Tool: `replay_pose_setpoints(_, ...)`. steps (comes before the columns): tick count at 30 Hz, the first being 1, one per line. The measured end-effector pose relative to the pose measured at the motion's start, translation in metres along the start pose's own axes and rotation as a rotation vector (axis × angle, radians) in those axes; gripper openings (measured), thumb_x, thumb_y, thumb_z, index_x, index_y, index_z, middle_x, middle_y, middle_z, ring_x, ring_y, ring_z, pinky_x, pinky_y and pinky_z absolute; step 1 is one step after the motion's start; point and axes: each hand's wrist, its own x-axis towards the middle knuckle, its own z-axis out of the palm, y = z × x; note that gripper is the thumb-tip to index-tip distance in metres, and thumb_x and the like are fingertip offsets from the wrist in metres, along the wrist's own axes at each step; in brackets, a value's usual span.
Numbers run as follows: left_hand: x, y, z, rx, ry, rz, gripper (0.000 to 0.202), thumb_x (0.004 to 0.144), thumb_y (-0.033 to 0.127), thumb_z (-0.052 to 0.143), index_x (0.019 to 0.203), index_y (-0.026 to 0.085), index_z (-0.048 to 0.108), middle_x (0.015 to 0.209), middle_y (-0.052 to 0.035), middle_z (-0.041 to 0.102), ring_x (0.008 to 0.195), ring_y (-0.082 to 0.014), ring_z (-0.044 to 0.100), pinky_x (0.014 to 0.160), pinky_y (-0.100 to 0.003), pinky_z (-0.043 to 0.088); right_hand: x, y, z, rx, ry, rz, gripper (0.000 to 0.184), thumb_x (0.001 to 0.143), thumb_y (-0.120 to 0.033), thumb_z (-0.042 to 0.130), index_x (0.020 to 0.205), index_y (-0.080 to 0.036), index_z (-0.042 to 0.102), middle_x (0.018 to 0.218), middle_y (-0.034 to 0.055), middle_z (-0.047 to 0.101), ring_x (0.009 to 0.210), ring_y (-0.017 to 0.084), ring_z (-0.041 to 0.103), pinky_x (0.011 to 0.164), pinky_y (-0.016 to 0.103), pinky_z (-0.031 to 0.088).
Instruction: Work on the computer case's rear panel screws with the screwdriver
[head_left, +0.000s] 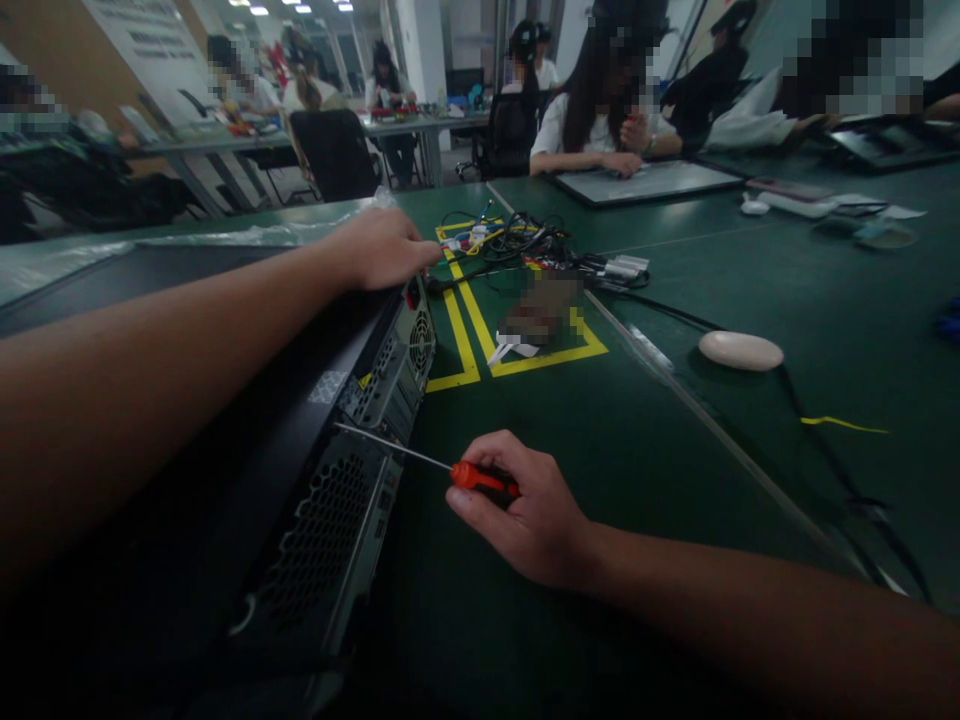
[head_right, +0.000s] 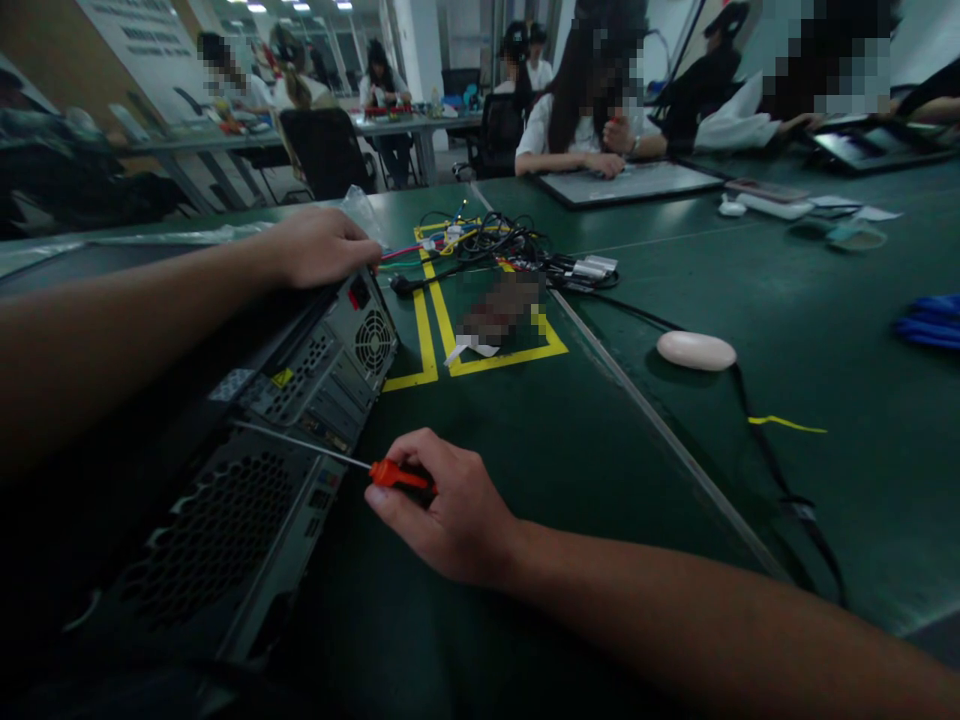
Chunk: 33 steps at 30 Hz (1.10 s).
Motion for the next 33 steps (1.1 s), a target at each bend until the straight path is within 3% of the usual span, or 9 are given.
replay_pose_setpoints(6,-0.0003,0.0008,-0.0005,-0.015,-0.008,-0.009,0.076,0.096,0.058,0.036,0.102,-0.001,0.083,0.099,-0.0234,0.073,0.094,-0.0280,0.060,0.088,-0.039,0.043,0.0010,-0.0017,-0.0016,0.002,-0.019,0.025,0.014,0.094,-0.026,0.072,0.101,-0.023,0.059,0.082,-0.0031,0.062,0.065,0.012,0.055,0.061,0.026,0.044)
replay_pose_setpoints(17,-0.0021,0.0022,-0.0034,0.028,-0.025,0.001,0.074,0.099,0.055,0.034,0.100,-0.003,0.081,0.096,-0.0219,0.072,0.088,-0.0246,0.057,0.083,-0.037,0.042,0.0016,-0.0020,-0.0034,0.002,-0.019,0.004,0.012,0.095,-0.026,0.070,0.102,-0.021,0.061,0.082,-0.0024,0.062,0.066,0.013,0.057,0.062,0.026,0.045)
replay_pose_setpoints(33,-0.0031,0.0038,-0.0032,0.005,-0.034,-0.017,0.076,0.097,0.056,0.033,0.103,-0.002,0.082,0.100,-0.0221,0.072,0.094,-0.0262,0.059,0.088,-0.038,0.042,0.0015,-0.0044,-0.0043,0.027,-0.041,0.011,0.009,0.101,-0.028,0.063,0.101,-0.020,0.067,0.082,0.0000,0.064,0.065,0.014,0.055,0.062,0.027,0.047)
